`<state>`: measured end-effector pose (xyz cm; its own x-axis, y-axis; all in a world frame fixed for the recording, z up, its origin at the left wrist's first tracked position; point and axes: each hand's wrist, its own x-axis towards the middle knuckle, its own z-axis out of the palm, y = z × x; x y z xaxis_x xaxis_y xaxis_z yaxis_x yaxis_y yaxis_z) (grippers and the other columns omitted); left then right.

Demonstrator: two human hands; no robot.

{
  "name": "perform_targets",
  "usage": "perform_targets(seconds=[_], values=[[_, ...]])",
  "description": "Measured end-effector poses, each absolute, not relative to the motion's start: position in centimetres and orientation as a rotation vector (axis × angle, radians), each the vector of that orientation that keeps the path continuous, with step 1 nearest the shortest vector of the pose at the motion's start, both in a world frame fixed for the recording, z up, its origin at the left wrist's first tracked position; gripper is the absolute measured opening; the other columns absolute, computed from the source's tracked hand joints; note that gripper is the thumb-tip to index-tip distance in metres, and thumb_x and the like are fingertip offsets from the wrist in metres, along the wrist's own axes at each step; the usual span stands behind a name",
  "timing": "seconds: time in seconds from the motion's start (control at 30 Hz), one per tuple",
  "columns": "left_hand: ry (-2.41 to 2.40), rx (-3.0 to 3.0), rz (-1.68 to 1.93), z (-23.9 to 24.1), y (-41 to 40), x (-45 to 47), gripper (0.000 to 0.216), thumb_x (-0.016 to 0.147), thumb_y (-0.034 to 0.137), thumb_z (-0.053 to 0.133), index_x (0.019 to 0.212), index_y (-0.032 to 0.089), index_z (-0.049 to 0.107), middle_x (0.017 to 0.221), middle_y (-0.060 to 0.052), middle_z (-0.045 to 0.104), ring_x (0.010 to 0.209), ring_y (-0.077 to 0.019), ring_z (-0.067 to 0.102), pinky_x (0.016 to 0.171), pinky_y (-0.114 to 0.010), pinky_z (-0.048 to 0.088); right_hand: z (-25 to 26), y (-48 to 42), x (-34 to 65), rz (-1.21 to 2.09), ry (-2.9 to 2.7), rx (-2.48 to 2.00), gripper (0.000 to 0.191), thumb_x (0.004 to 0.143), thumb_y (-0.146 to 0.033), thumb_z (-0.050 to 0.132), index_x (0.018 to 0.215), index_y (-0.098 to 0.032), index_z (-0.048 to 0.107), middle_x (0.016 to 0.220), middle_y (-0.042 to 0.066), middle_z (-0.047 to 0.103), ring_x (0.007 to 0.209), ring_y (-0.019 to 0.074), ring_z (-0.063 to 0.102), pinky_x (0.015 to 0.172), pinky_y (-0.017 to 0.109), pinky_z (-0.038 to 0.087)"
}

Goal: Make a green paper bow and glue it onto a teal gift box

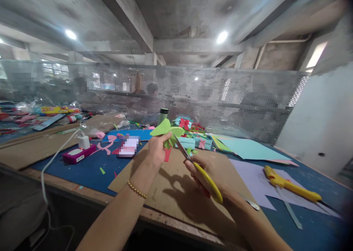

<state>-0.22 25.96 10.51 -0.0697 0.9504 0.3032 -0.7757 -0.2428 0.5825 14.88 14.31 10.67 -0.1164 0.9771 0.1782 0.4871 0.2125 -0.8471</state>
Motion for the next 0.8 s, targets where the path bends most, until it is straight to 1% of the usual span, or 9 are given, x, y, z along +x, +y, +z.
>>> perform_targets(seconds=[0.13,0.3,0.53,0.7,0.8], values=[[0.317,0.758,1.662,10.45,25.96,-0.21,0.044,0.060,0.008,0.083,0.102,0.016,0.074,0.094,-0.006,0.078,0.091,-0.0214,0.073,0.089,-0.033,0.056,10.85,14.23,14.84,0.825,-1.707,-1.353,0.042,0.082,-0.065,0.057,0.074,-0.025,0.049,0.043,-0.008,0.046,0.031,0.0097,0.039,0.034,0.022,0.027],[0.340,0.769,1.660,10.40,26.05,-0.26,0.046,0.060,0.008,0.084,0.104,0.016,0.074,0.096,-0.006,0.078,0.091,-0.0214,0.073,0.090,-0.033,0.056,11.07,14.02,14.81,0.772,-1.741,-1.383,0.043,0.083,-0.066,0.054,0.075,-0.024,0.050,0.044,-0.008,0.045,0.031,0.0098,0.039,0.034,0.022,0.026],[0.326,0.773,1.657,10.36,26.00,-0.19,0.042,0.062,0.010,0.083,0.103,0.015,0.074,0.096,-0.006,0.078,0.092,-0.0208,0.072,0.092,-0.033,0.055,10.92,14.11,14.82,0.783,-1.724,-1.392,0.043,0.082,-0.066,0.055,0.074,-0.024,0.048,0.046,-0.007,0.045,0.033,0.0094,0.039,0.035,0.023,0.025],[0.326,0.768,1.665,10.43,26.00,-0.26,0.047,0.059,0.010,0.085,0.104,0.016,0.073,0.094,-0.006,0.078,0.092,-0.0212,0.072,0.091,-0.033,0.055,10.95,14.02,14.81,0.726,-1.746,-1.434,0.041,0.085,-0.064,0.053,0.075,-0.024,0.050,0.043,-0.008,0.045,0.031,0.0094,0.038,0.035,0.023,0.024],[0.329,0.803,1.669,10.29,26.24,-0.39,0.047,0.059,0.010,0.086,0.104,0.017,0.074,0.092,-0.004,0.078,0.092,-0.0210,0.073,0.090,-0.031,0.055,11.41,13.80,14.89,0.662,-1.771,-1.450,0.040,0.086,-0.061,0.053,0.073,-0.024,0.051,0.042,-0.007,0.045,0.032,0.0096,0.039,0.036,0.023,0.025]])
